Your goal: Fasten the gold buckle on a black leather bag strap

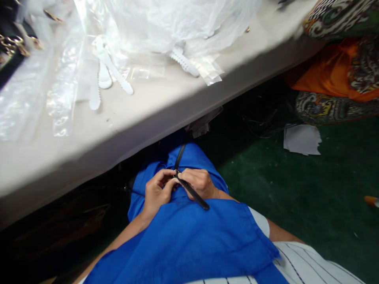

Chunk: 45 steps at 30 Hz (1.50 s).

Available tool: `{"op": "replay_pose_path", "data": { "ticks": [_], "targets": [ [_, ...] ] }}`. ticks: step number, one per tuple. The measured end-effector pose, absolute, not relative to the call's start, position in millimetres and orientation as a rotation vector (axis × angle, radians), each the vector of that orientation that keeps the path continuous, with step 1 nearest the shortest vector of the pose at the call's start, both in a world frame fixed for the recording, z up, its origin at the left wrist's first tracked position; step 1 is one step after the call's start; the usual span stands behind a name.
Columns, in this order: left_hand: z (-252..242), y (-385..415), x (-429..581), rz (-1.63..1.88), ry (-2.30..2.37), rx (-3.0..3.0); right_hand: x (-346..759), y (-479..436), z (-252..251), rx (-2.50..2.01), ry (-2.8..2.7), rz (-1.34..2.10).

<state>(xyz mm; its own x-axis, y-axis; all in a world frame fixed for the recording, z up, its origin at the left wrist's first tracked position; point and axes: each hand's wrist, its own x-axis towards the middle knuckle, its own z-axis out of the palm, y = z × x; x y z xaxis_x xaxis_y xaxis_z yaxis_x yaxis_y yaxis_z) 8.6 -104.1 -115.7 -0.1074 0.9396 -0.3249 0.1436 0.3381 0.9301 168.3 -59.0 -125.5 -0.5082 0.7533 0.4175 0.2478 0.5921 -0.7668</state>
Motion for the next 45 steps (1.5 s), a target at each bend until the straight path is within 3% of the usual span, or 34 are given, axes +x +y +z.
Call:
{"op": "replay_pose_path", "data": {
  "ticks": [6, 16, 24, 31, 37, 40, 45],
  "targets": [
    [-121, -105, 5, 0.983, 1.400, 0.999, 167, -58, -121, -0.792, -2.086, 0.845],
    [-114, -104, 12, 1.010, 1.629, 1.411, 168, -56, -122, -0.773, -2.247, 0.794],
    [-116, -95, -5, 0.870, 1.304, 0.624, 164, -60, -128, -0.717, -2.217, 0.945],
    [-109, -81, -23, 0.804, 1.248, 0.666, 157, -54, -109, -0.785, -2.422, 0.691],
    [-98, -73, -39, 0.819, 1.155, 0.640, 162, -28, -105, -0.996, -2.139, 1.044],
    [-84, -72, -44, 0.771, 1.073, 0.676, 162, -19, -108, -0.894, -2.304, 1.207],
    [-68, -71, -51, 0.665, 1.143, 0.733, 162, -17, -111, -1.005, -2.473, 0.680]
  ]
}}
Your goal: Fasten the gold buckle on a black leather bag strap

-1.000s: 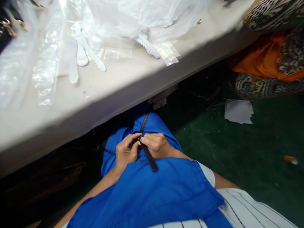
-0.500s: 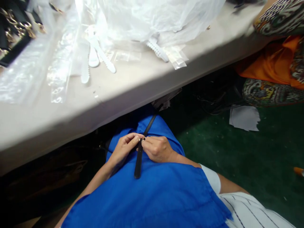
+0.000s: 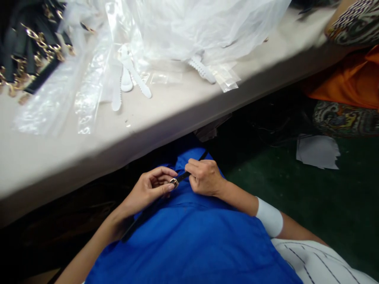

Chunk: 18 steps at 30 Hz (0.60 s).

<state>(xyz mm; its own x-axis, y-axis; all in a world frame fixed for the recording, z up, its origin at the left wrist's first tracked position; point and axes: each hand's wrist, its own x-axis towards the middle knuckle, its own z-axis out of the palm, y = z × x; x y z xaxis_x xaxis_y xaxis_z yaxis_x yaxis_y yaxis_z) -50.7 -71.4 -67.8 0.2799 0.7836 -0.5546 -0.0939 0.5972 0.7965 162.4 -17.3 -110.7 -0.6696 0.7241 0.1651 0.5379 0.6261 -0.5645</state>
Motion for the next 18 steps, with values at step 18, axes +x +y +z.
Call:
{"op": "replay_pose_path", "data": {
  "ticks": [18],
  "targets": [
    [-84, -43, -56, 0.388, 1.155, 0.715, 213, 0, -127, -1.395, -1.884, 1.846]
  ]
}}
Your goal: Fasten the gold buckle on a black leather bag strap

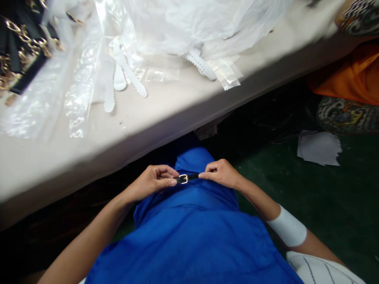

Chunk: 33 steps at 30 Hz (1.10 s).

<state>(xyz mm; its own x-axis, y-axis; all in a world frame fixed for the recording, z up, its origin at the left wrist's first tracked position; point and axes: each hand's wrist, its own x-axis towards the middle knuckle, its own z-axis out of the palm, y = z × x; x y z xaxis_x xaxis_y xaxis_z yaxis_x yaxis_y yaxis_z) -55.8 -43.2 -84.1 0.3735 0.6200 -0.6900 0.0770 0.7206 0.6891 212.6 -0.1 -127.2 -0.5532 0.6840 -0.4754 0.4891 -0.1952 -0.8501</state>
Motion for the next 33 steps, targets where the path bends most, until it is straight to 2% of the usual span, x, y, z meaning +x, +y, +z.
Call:
{"op": "replay_pose_path", "data": {
  "ticks": [3, 5, 9, 17, 25, 29, 33],
  "targets": [
    [-91, -35, -44, 0.312, 1.070, 0.762, 208, 4, -127, -1.345, -2.122, 1.446],
    [-95, -31, -39, 0.279, 1.005, 0.811, 197, 4, -121, -1.128, -2.214, 1.343],
    [-102, -28, -43, 0.266, 0.921, 0.839, 174, -2, -117, -0.774, -2.217, 1.606],
    [-99, -51, -104, 0.372, 1.134, 0.826, 172, -2, -137, -1.060, -1.647, 2.165],
    [-81, -76, -151, 0.421, 1.302, 0.831, 223, 24, -159, -1.494, -1.375, 1.895],
    [-83, -83, -154, 0.377, 1.313, 0.922, 230, 26, -169, -1.573, -1.535, 1.844],
    [-76, -85, -156, 0.329, 1.390, 1.150, 219, 24, -167, -1.430, -1.848, 1.727]
  ]
}}
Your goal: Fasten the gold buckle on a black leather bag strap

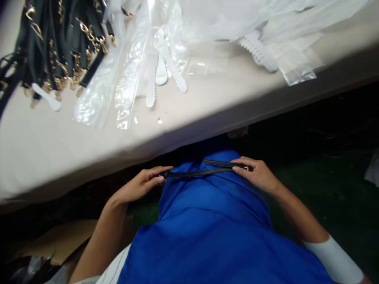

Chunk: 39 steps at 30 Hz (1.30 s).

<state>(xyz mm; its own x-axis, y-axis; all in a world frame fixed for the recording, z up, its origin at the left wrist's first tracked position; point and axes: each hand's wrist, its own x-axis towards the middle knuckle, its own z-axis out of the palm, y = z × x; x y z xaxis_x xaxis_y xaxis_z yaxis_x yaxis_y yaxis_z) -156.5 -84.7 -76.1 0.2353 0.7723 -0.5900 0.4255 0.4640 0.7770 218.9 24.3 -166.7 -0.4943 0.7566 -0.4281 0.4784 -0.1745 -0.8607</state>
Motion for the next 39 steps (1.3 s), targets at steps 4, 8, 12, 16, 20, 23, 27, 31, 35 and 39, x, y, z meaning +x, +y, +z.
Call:
{"op": "replay_pose_path", "data": {
  "ticks": [4, 8, 12, 16, 20, 23, 27, 31, 35, 39],
  "targets": [
    [-61, -85, -159, 0.310, 1.484, 1.269, 206, 22, -158, -1.185, -2.123, 1.548],
    [-53, -84, -148, 0.361, 1.445, 1.318, 174, 9, -139, -0.944, -2.298, 1.372],
    [-51, -83, -125, 0.445, 1.374, 1.302, 122, -13, -120, -0.600, -2.240, 1.469],
    [-52, -86, -107, 0.512, 1.373, 1.092, 90, -23, -117, -0.533, -2.070, 1.516],
    [-57, -92, -96, 0.580, 1.353, 0.924, 89, -23, -118, -0.504, -2.048, 1.427],
    [-64, -95, -87, 0.691, 1.375, 0.791, 93, -24, -115, -0.494, -2.088, 1.317],
    [-71, -97, -78, 0.867, 1.362, 0.467, 93, -28, -111, -0.570, -2.192, 1.223],
    [-70, -99, -76, 0.908, 1.287, 0.256, 93, -35, -109, -0.608, -2.228, 1.137],
    [-72, -108, -74, 0.899, 1.240, 0.168, 96, -46, -108, -0.618, -2.232, 1.160],
    [-77, -118, -67, 0.892, 1.188, 0.112, 102, -56, -104, -0.638, -2.265, 1.110]
  ]
}}
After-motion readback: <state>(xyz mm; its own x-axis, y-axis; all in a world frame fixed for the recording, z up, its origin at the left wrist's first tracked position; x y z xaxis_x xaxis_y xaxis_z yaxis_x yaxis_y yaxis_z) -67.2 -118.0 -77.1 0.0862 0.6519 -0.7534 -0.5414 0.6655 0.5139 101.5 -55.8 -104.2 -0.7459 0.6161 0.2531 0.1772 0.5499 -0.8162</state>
